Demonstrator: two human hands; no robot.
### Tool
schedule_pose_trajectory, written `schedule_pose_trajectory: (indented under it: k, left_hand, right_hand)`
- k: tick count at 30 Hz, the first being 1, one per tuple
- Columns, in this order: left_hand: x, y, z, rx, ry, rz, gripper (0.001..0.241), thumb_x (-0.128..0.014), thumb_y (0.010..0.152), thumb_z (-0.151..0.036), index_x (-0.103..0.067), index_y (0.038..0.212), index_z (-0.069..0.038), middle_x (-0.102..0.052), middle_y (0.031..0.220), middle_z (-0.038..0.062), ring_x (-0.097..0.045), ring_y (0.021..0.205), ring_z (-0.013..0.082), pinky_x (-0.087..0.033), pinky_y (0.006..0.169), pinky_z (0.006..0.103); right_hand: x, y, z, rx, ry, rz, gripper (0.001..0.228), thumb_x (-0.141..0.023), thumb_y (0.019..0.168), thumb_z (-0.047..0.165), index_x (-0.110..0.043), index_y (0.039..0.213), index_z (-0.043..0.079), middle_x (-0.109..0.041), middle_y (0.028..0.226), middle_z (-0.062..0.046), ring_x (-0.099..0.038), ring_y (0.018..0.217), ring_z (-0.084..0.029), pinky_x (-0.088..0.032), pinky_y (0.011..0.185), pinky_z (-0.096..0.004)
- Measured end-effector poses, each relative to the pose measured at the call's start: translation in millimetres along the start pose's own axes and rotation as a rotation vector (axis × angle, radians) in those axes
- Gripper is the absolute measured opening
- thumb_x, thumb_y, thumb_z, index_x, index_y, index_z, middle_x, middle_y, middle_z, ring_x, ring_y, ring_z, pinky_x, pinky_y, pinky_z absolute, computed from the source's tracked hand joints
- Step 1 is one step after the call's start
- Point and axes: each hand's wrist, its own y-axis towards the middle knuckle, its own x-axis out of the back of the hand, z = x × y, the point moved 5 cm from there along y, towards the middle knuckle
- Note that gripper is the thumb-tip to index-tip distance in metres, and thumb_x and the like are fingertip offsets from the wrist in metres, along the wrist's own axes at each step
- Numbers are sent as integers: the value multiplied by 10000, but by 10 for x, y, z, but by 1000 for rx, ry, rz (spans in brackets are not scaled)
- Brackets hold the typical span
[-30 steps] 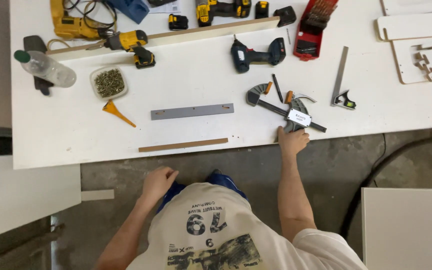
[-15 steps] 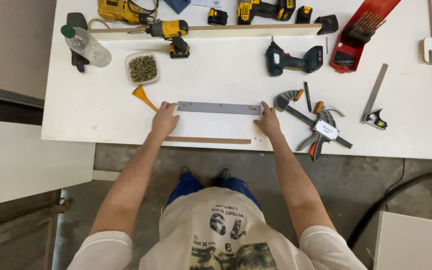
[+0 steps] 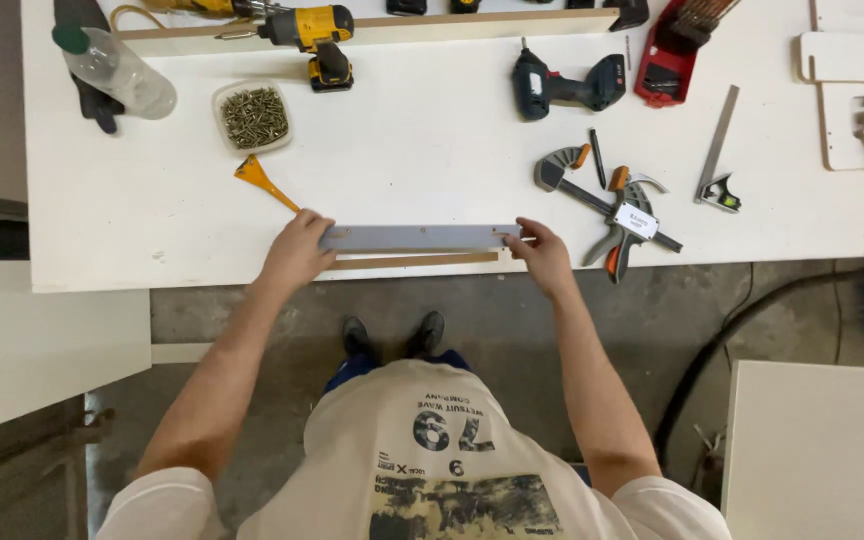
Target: Aligning a metal bracket on a board, securing it with a clamp, and fastening it with screws using a power drill
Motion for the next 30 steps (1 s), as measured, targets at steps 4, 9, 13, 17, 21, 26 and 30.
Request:
schedule_pose_trajectory:
  k: [4,9,13,17,21,26,30]
  left_hand:
    - [-259,-472,69,126,-18,61,547,-807,785,-240,-660,1300,-127,-547,1309,180,-665,1135,464,-596,922,522]
    - [-561,-502,273,268,-115,47,527,-787,843,-224,-660,1348,-143,-573,1262,171,-686,1121,408,-605,894,486]
    - [-771,-500,366,293,-128,5,531,-793,822,-251,-669,1326,-139,-574,1257,170,-671,1136,438,-593,922,511]
    - [-607,-519,232,363,-206,-41,548,-793,779,-175,-668,1291,-27,-550,1263,220,-660,1151,459,-589,952,501]
    - [-558,-464,332,501,-345,-16,544,-740,898,-316,-653,1329,6,-612,1209,213,-704,1101,366,-593,904,426]
    - [-443,-462,400,564,-512,-41,493,-773,873,-280,-708,1240,42,-723,1083,252,-765,862,284,-617,757,364]
    - [-345,-468,343,618,-668,-69,438,-770,847,-108,-688,1202,136,-687,1076,382,-741,838,394,-630,668,367]
  right_hand:
    - [-227,-416,-120,-88,-5,-55,434,-784,951,339,-705,1318,121,-718,1178,-153,-736,1032,-257,-593,853,-388]
    - [-433,-279,-389,-129,-49,-117,433,-781,917,284,-710,1301,99,-738,1139,-159,-756,940,-248,-628,777,-358]
    - [-475,-223,-478,-129,-33,-114,431,-773,917,272,-707,1297,79,-739,1112,-163,-760,908,-248,-640,753,-334]
    - [-457,-151,-526,-113,-62,-90,445,-767,922,230,-688,1305,17,-723,1116,-209,-757,843,-252,-636,724,-325]
    - [-405,-238,-338,-117,-80,-97,461,-783,898,209,-688,1314,34,-721,1081,-195,-757,797,-234,-637,708,-329]
    - [-432,-140,-420,-126,-126,-75,436,-796,890,249,-722,1267,42,-743,1093,-197,-761,775,-241,-627,681,-337]
    - [-472,-152,-442,-142,-137,-42,436,-814,868,218,-728,1243,14,-749,1057,-222,-750,730,-213,-623,666,-285]
